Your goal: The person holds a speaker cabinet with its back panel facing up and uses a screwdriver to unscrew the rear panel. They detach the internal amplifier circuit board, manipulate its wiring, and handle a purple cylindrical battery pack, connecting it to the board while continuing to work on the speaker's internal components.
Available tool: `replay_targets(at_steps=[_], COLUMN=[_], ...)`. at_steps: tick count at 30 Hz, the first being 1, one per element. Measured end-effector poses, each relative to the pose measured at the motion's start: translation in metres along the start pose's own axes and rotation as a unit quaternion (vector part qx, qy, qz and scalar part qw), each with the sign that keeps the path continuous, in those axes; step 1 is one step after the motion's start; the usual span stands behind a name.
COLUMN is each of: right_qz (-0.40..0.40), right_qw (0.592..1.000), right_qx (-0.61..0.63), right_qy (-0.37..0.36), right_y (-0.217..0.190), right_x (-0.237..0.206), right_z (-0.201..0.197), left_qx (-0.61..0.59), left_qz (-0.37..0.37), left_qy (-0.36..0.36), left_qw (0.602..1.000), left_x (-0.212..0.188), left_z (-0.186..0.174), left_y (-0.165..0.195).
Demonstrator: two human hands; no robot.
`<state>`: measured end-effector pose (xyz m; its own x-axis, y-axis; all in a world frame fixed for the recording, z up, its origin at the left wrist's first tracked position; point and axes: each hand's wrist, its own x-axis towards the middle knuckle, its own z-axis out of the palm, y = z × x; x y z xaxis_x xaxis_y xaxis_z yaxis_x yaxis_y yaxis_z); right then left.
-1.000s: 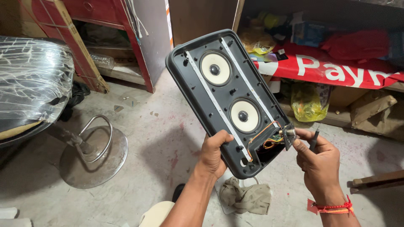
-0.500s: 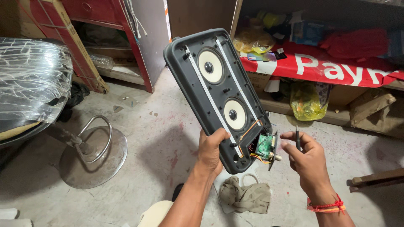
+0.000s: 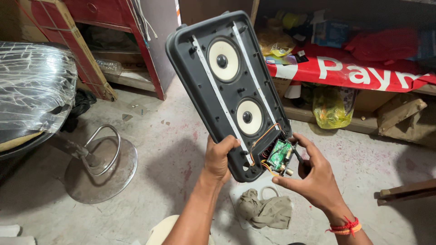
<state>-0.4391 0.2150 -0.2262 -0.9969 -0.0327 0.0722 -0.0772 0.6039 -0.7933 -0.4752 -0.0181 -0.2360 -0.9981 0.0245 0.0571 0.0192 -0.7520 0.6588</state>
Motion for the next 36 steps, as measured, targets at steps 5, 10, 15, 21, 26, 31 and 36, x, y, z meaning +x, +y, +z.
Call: replay_targets(at_steps=[5, 10, 15, 21, 26, 31, 36], right_qz=[-0.039, -0.114, -0.159, -0.261, -0.158, 0.062, 0.119], right_qw=[0.985, 0.944, 0.946, 0.947, 0.877, 0.834, 0.809], right_qx=[0.168, 0.301, 0.281, 0.187, 0.436, 0.509, 0.539], right_qy=[-0.017, -0.070, -0.040, 0.009, 0.122, 0.202, 0.203], right_y=[-0.002, -0.011, -0.020, -0.011, 0.024, 0.051, 0.046], right_x=[0.002, -0.002, -0.010, -0.014, -0.003, 0.014, 0.011], right_z=[-0.008, -0.023, -0.024, -0.021, -0.024, -0.033, -0.031], left_qx=[0.010, -0.039, -0.117, -0.095, -0.104, -0.124, -0.139], left_qz=[-0.011, -0.050, -0.092, -0.041, -0.020, -0.004, -0.006], left_qy=[-0.002, 0.000, -0.002, 0.003, 0.027, 0.036, 0.071], left_qw=[1.000, 0.998, 0.989, 0.995, 0.994, 0.992, 0.988], left_x=[0.002, 0.002, 0.004, 0.006, 0.006, 0.006, 0.008], left_z=[-0.005, -0.012, -0.027, -0.043, -0.045, -0.040, -0.039], left_y=[0.007, 0.013, 0.009, 0.015, 0.021, 0.023, 0.025])
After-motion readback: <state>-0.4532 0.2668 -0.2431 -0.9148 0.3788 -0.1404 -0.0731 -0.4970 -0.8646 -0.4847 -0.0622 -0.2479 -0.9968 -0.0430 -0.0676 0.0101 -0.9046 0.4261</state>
